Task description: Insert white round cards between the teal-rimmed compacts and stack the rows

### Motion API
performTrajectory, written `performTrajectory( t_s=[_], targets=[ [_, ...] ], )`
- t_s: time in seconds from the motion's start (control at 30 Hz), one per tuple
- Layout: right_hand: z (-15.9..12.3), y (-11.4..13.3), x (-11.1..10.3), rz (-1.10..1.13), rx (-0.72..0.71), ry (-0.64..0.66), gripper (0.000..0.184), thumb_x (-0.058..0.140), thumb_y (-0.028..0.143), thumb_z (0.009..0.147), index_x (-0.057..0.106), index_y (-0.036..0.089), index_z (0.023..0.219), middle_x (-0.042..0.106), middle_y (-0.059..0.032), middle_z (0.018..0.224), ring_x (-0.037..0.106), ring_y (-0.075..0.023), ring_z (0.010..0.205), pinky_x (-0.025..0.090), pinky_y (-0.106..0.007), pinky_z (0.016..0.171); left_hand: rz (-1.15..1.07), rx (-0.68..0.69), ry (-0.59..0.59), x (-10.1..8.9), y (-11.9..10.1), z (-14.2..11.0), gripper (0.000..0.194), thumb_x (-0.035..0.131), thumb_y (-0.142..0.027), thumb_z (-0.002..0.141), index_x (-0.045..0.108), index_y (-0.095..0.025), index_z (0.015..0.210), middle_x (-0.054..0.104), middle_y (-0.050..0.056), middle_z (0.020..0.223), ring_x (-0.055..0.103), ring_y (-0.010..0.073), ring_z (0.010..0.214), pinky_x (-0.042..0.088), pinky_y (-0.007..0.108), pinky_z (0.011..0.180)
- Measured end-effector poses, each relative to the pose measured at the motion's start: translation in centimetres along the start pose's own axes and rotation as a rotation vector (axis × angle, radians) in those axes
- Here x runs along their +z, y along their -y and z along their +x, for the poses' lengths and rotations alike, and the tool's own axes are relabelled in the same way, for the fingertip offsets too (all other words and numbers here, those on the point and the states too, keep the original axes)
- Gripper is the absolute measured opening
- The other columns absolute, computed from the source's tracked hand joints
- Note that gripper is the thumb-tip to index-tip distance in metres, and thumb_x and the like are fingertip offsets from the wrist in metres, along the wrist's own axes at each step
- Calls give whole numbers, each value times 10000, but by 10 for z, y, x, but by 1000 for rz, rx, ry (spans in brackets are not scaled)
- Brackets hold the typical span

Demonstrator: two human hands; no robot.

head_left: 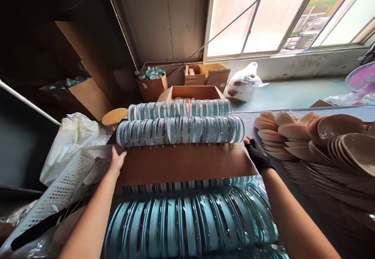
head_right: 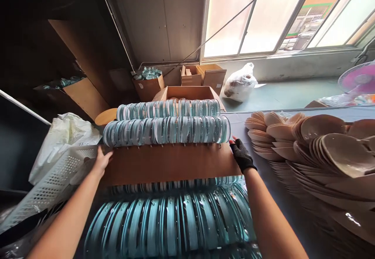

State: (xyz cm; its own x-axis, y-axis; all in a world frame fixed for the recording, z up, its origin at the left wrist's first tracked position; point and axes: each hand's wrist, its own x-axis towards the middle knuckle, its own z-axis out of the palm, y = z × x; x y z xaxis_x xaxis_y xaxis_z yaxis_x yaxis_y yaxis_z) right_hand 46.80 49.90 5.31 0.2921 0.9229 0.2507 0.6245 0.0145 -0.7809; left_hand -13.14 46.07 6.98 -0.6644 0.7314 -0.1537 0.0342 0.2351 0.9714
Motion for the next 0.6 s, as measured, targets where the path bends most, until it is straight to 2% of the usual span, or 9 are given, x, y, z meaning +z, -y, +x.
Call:
performTrajectory(
  t_s=[0.07,0.13,0.23,0.3,0.33,0.37,0.43,0.53,0.6],
  targets=[
    [-41,-24,-33,-107,68,94,667,457,622,800,558,177,1287,641,-163,1251,610,-300,1147,462,-450,1015,-11,62,24,-31,17,-33,900,659,-250,763,204,-267,1539,290,161,1582,382,305,1413,345,502,1137],
    [-98,-57,-69,-186,160,126,713,498,636,759,555,191,1313,605,-165,1318,570,-344,1220,435,-490,1053,4,180,37,-75,53,-81,903,679,-379,742,257,-243,1528,343,171,1557,374,324,1417,294,508,1165],
    [-202,-94,-121,-194,383,108,691,523,644,725,571,251,1292,610,-140,1320,563,-355,1234,450,-496,1049,272,293,-140,-149,117,-168,839,697,-523,701,435,-233,1443,412,143,1522,346,334,1431,229,484,1204],
    [-270,-94,-145,-172,537,125,669,506,641,734,585,248,1269,601,-141,1336,552,-349,1250,431,-488,1076,345,261,-289,-189,147,-225,826,683,-553,701,446,-244,1429,407,126,1527,348,335,1430,240,483,1203],
    [-297,-88,-153,-153,590,150,653,495,635,747,592,242,1259,591,-141,1350,540,-338,1268,409,-476,1099,346,219,-314,-203,156,-249,826,676,-553,703,437,-236,1427,400,132,1530,351,331,1429,251,483,1197],
    [-320,-80,-157,-120,626,180,633,489,626,761,597,241,1251,584,-135,1360,529,-322,1285,388,-459,1119,323,152,-289,-212,163,-268,814,669,-547,705,436,-227,1416,406,141,1524,362,328,1424,268,484,1189],
    [-349,-67,-158,-23,652,192,602,483,595,785,596,242,1260,558,-114,1398,495,-277,1325,360,-407,1141,267,-63,-149,-219,171,-294,720,651,-531,705,492,-207,1328,489,155,1451,424,325,1386,323,486,1158],
    [-366,-68,-153,118,655,137,566,502,550,792,616,225,1241,560,-102,1398,499,-238,1323,392,-361,1111,232,-368,3,-220,188,-307,527,602,-546,700,571,-209,1104,657,127,1186,558,315,1261,441,478,1068],
    [-370,-77,-149,160,587,130,498,511,517,816,651,211,1183,622,-112,1317,557,-234,1257,441,-349,1058,229,-427,5,-222,204,-308,487,571,-582,681,581,-226,1013,693,88,1010,624,309,1158,508,468,988]
  ],
)
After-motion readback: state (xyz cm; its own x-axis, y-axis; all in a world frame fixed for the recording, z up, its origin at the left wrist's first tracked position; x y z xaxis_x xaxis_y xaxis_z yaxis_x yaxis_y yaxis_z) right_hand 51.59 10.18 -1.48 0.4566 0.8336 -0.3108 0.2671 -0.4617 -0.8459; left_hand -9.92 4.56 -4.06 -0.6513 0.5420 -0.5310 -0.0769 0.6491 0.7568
